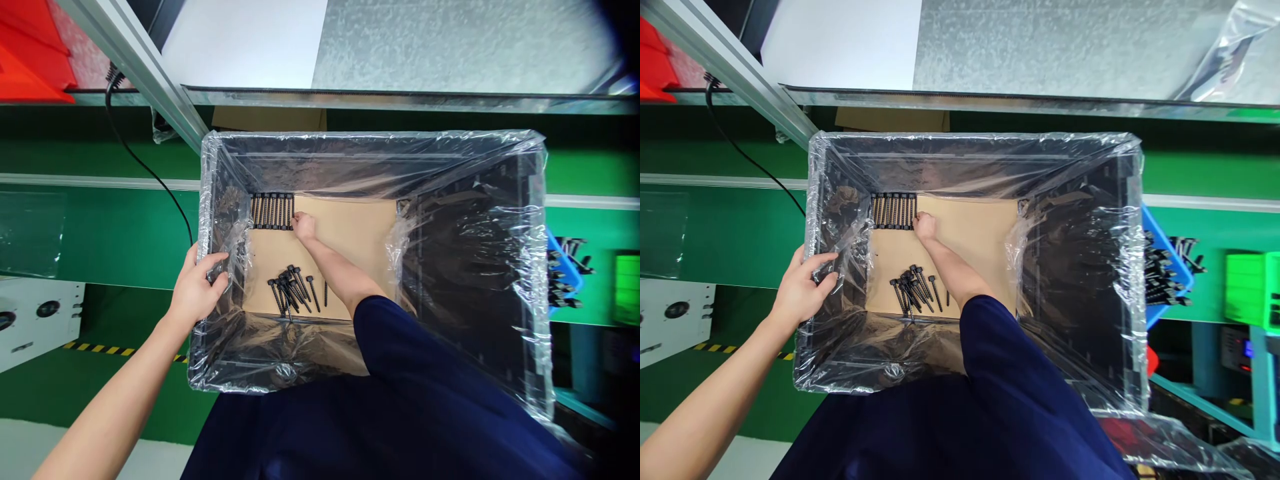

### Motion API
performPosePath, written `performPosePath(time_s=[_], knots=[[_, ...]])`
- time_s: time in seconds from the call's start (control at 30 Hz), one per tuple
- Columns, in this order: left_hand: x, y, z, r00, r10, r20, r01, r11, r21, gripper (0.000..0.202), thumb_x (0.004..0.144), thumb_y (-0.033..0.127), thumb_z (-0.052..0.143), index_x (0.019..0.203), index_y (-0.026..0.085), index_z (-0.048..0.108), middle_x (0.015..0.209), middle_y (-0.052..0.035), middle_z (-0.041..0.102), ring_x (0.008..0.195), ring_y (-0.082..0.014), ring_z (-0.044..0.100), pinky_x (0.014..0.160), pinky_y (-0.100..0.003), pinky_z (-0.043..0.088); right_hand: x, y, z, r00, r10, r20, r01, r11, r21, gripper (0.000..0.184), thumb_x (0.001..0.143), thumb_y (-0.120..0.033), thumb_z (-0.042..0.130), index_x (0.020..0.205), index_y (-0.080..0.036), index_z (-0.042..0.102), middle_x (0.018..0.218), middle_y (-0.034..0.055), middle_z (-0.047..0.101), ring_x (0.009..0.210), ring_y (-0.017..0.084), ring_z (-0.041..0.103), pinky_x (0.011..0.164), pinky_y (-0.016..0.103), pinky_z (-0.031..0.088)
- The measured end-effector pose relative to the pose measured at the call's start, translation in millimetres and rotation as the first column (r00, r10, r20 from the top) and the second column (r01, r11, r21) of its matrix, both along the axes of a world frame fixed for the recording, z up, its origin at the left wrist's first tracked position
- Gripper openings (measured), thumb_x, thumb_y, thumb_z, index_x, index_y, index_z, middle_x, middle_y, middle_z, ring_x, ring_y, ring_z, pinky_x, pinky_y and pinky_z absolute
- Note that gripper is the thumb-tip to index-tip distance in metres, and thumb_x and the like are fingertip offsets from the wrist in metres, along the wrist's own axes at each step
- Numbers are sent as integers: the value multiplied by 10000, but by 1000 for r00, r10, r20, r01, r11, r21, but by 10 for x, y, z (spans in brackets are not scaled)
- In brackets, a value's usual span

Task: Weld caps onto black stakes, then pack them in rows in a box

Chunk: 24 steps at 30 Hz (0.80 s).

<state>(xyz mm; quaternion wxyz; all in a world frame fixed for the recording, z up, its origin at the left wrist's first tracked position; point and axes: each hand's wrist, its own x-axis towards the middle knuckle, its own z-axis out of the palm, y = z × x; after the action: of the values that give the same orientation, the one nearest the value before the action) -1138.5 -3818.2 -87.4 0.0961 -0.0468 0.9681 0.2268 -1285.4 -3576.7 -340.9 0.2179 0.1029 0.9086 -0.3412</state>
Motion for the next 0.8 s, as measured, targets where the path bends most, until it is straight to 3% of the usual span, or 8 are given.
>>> performPosePath(time_s=[0.17, 0.3, 0.4, 0.57, 0.7, 0.8], knots=[[-5, 7, 9, 1000, 3, 4, -3, 1000, 9, 384, 819, 384, 602, 1168, 262, 705, 1466, -83, 472, 1286, -295, 570, 1135, -441, 444, -9, 21, 54, 997, 48, -66, -45, 998, 40, 220, 963, -233, 502, 925, -154, 703, 985, 117, 726, 927, 211, 655, 878, 261, 462], [-11, 4, 10, 1000, 7, 13, -7, 1000, 9, 385, 824, 391, 597, 1169, 261, 708, 1482, -79, 457, 1294, -291, 567, 1138, -420, 443, 130, 303, 96, 993, -12, -120, 20, 998, 65, 225, 955, -241, 479, 983, -146, 681, 1039, 132, 706, 991, 219, 633, 934, 284, 451], [-14, -7, 2, 1000, 5, 10, -5, 1000, 12, 380, 823, 388, 603, 1165, 261, 709, 1490, -77, 452, 1299, -293, 565, 1146, -421, 437, 470, 703, 141, 999, -36, -24, 38, 993, 110, 230, 955, -231, 448, 1019, -161, 658, 1032, 103, 708, 966, 220, 643, 914, 313, 472], [-17, -22, -21, 1000, -14, -10, 14, 1000, 17, 379, 819, 376, 617, 1173, 270, 702, 1481, -72, 464, 1307, -296, 560, 1155, -434, 430, 1325, 1262, 223, 981, 42, 192, -72, 985, 154, 277, 925, -411, 563, 712, -236, 590, 771, 72, 686, 778, 263, 664, 751, 364, 508], [-22, -18, -20, 1000, -15, -14, 15, 1000, 27, 374, 824, 375, 612, 1173, 273, 701, 1467, -75, 474, 1295, -293, 569, 1142, -434, 444, 1738, 1278, 197, 935, 186, 303, -222, 971, 88, 321, 862, -400, 657, 619, -262, 500, 737, 63, 688, 770, 269, 677, 721, 358, 500], [-28, -11, -6, 1000, -16, -18, 17, 999, 29, 376, 827, 379, 605, 1171, 263, 702, 1464, -82, 474, 1296, -291, 567, 1143, -433, 439, 1697, 1128, 151, 947, 143, 287, -182, 977, 113, 274, 857, -275, 626, 620, -252, 490, 739, 58, 688, 789, 261, 684, 730, 340, 502]])
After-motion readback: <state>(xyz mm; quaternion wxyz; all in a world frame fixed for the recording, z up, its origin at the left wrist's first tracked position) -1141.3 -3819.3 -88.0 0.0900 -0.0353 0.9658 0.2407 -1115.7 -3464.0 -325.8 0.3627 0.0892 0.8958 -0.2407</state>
